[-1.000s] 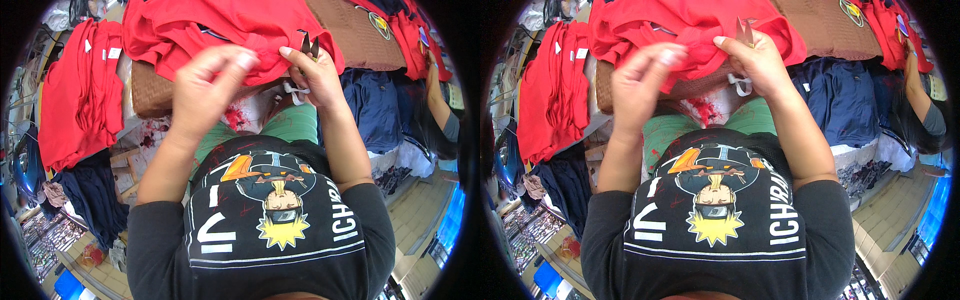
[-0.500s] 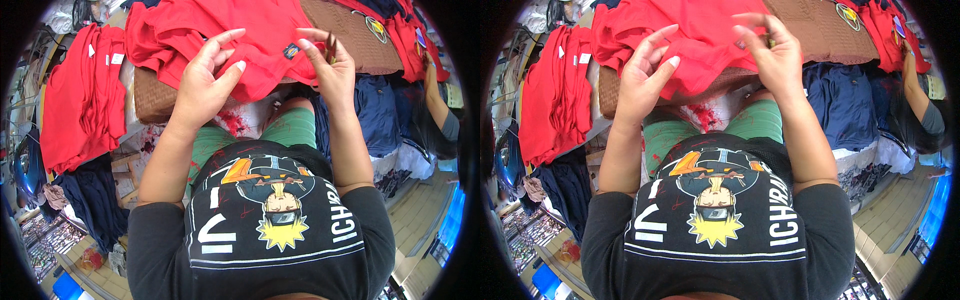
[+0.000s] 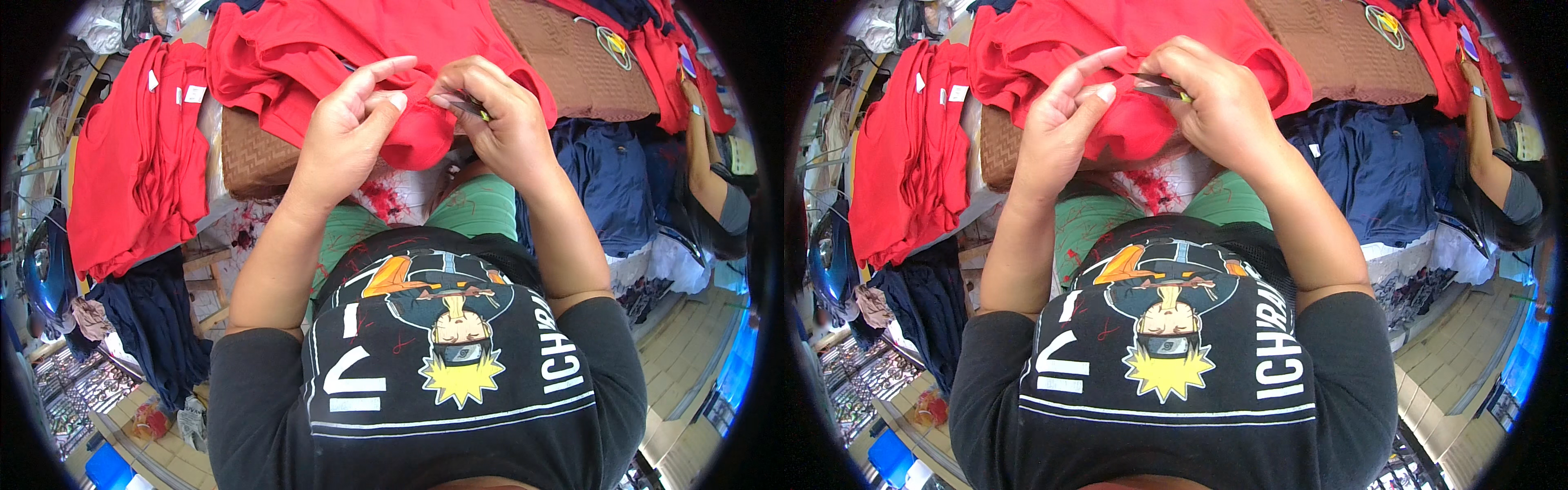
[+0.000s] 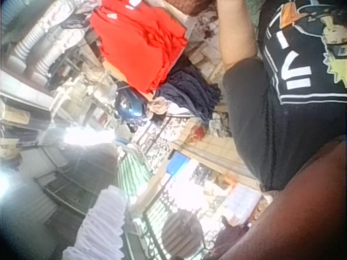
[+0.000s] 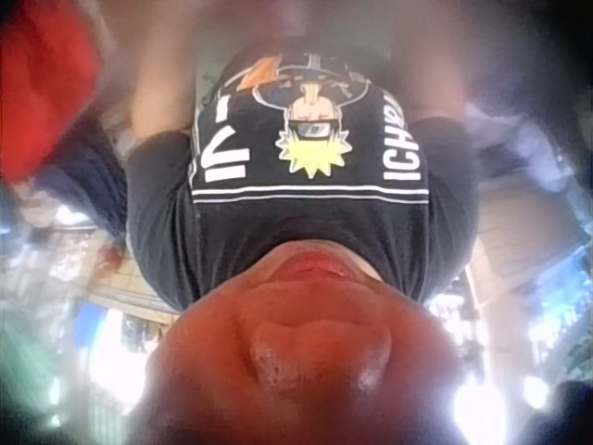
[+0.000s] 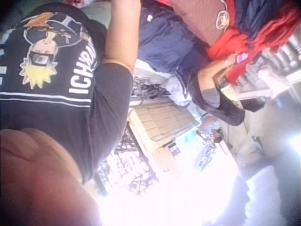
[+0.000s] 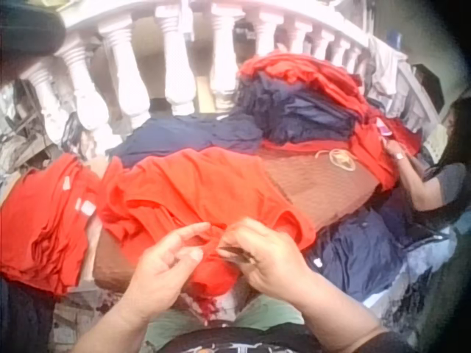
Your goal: The person trims loose threads from red and navy blue shirts using shears before stacking them on a table.
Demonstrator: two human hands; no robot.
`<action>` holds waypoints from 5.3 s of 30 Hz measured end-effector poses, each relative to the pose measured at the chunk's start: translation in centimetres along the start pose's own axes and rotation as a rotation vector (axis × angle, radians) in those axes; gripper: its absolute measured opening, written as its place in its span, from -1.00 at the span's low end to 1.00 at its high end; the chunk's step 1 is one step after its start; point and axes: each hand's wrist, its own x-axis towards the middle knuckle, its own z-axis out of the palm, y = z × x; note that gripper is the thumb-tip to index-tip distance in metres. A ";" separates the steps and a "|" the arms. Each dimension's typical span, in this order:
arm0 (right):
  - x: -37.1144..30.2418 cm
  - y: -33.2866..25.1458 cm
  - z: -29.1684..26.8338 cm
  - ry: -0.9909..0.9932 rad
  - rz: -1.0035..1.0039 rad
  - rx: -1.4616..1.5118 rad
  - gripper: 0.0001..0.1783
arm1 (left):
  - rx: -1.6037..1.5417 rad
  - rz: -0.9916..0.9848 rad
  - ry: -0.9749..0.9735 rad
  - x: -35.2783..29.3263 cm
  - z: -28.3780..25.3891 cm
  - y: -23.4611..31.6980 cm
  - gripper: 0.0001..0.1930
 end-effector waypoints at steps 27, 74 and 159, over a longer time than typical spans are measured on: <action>-0.6 0.7 -0.1 0.191 0.233 0.589 -0.91 | -0.102 -0.109 0.128 0.1 0.3 0.7 -0.65; -0.1 0.2 -3.3 -0.424 0.066 0.123 -0.82 | 0.541 -0.004 -0.103 0.3 0.0 1.6 -0.82; 3.9 13.0 -18.3 0.563 0.270 0.212 -0.72 | 0.365 0.387 -0.720 -3.2 4.5 -2.1 -0.54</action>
